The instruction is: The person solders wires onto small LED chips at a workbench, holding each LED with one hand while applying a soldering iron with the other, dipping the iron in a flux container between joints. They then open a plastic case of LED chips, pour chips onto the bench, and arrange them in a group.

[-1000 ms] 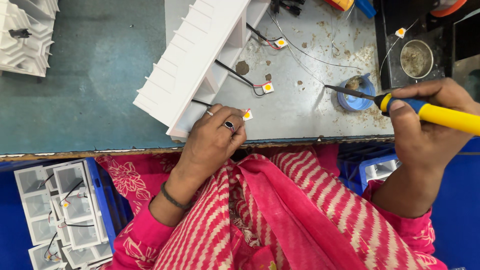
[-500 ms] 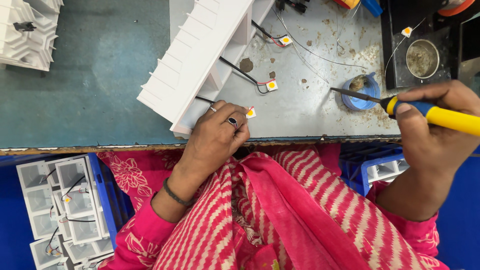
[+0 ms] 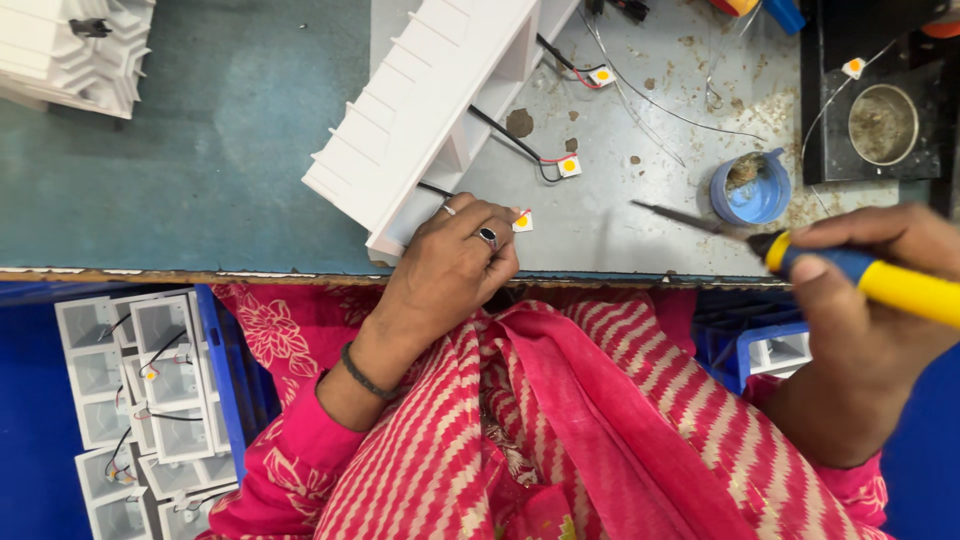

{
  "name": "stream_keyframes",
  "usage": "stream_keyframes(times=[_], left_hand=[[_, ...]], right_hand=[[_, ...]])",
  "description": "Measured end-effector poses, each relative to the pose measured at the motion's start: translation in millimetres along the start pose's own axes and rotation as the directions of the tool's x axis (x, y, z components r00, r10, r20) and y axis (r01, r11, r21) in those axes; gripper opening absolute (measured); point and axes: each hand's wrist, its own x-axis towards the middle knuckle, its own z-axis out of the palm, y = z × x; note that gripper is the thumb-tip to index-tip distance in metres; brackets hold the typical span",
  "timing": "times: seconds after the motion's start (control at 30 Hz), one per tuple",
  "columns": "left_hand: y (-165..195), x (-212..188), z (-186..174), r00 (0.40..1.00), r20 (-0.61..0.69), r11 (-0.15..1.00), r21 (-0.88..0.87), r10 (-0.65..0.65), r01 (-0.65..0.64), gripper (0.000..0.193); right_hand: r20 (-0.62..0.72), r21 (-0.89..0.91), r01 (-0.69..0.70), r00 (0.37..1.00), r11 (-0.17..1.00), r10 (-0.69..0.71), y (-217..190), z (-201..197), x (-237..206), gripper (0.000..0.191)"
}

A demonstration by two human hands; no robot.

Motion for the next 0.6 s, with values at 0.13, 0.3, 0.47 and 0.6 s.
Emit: stream_keyframes(times=[0.13, 0.3, 0.47, 0.6], left_hand=[[-0.5, 0.4, 1.8, 1.000, 0.005, 1.000, 0.023, 0.008, -0.009, 0.015], [-0.7, 0.2, 3.4, 1.000, -0.003, 0.999, 0.025, 0.023, -0.023, 0.015], [-1.7, 0.5, 6.2, 0.999, -0.027, 0.999, 0.031, 0.021, -0.020, 0.016], [-2.3, 0.1, 6.3, 1.000, -0.029, 0.999, 0.039, 0.011, -0.010, 0.016]], right_hand=[[0.142, -0.041, 0.159, 0.978, 0.986, -0.152, -19.4, 23.2, 13.5, 0.019], [0.265, -0.108, 0.252, 0.940, 0.962, -0.217, -28.4, 44.8, 30.9, 0.020], [0.330, -0.061, 0.277, 0.912, 0.959, -0.243, -31.5, 57.9, 33.9, 0.017], [0.359, -0.074, 0.322, 0.891, 0.944, -0.276, -33.1, 62.9, 36.4, 0.014]])
